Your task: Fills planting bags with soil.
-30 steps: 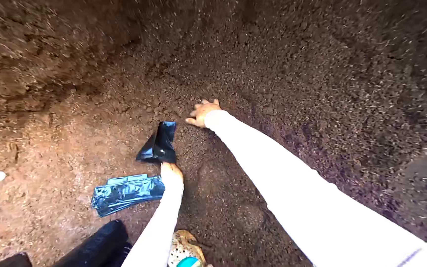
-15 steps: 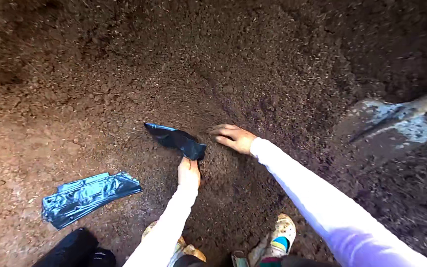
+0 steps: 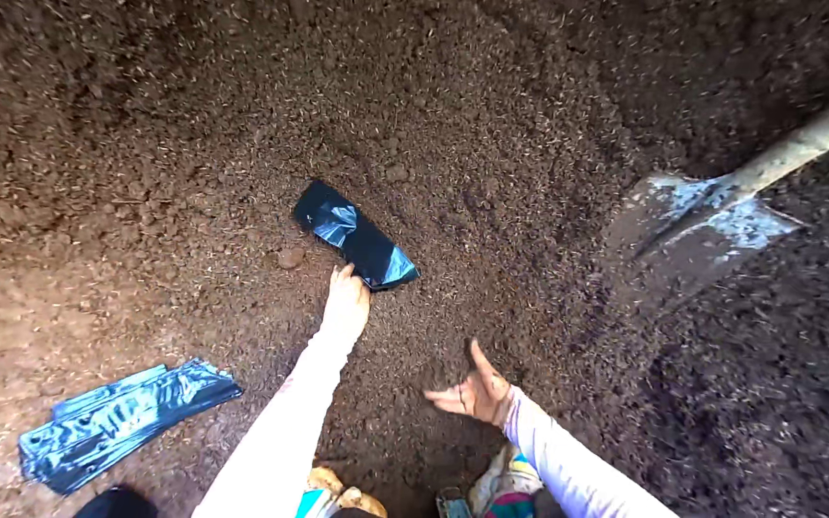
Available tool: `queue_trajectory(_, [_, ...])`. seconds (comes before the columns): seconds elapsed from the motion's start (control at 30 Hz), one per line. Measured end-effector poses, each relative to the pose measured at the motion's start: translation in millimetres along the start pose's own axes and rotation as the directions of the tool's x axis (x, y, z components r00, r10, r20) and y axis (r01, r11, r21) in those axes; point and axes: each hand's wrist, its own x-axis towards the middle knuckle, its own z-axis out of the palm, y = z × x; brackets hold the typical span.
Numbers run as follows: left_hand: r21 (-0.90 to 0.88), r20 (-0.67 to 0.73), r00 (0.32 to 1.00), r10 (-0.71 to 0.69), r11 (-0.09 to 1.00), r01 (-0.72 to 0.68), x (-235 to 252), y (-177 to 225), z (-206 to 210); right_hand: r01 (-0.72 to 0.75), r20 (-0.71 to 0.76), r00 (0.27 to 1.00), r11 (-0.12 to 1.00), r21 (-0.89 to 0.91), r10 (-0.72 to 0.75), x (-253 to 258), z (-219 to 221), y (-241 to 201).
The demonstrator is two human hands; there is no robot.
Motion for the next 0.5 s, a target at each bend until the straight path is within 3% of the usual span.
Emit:
queue_trajectory(0.1, [-0.158,0.023,0.993,-0.116,0.98,0.118,-7.3,12.1,4.1,0.178,-0.019,0.984,0.951,0.252,-0.179,9.1,27.2,-9.8])
queue_trajectory(0.17, [-0.23,0.046,0.98,-0.193,0.953,0.199,-10.0,24.3,7.0,0.224,0.0,0.97,0.896,0.383,-0.243,17.0,46.9,-11.8])
queue_trajectory(0.27, [-0.279,0.026,0.978,-0.206,0.938,0.205,-23.1,39.1,29.4,0.244,-0.011,0.963,0.852,0.463,-0.27,20.8,72.3,-11.4])
queue_trajectory(0.4, [-0.26,0.001,0.995,-0.104,0.96,0.1,-36.8,58.4,48.3,0.313,-0.084,0.943,0.779,0.543,-0.321,28.5,80.7,2.9])
queue_trajectory(0.5, [-0.066,0.049,0.997,-0.054,0.996,0.057,-37.8,79.0,22.5,0.394,-0.047,0.893,0.728,0.561,-0.447,41.2,71.5,10.4])
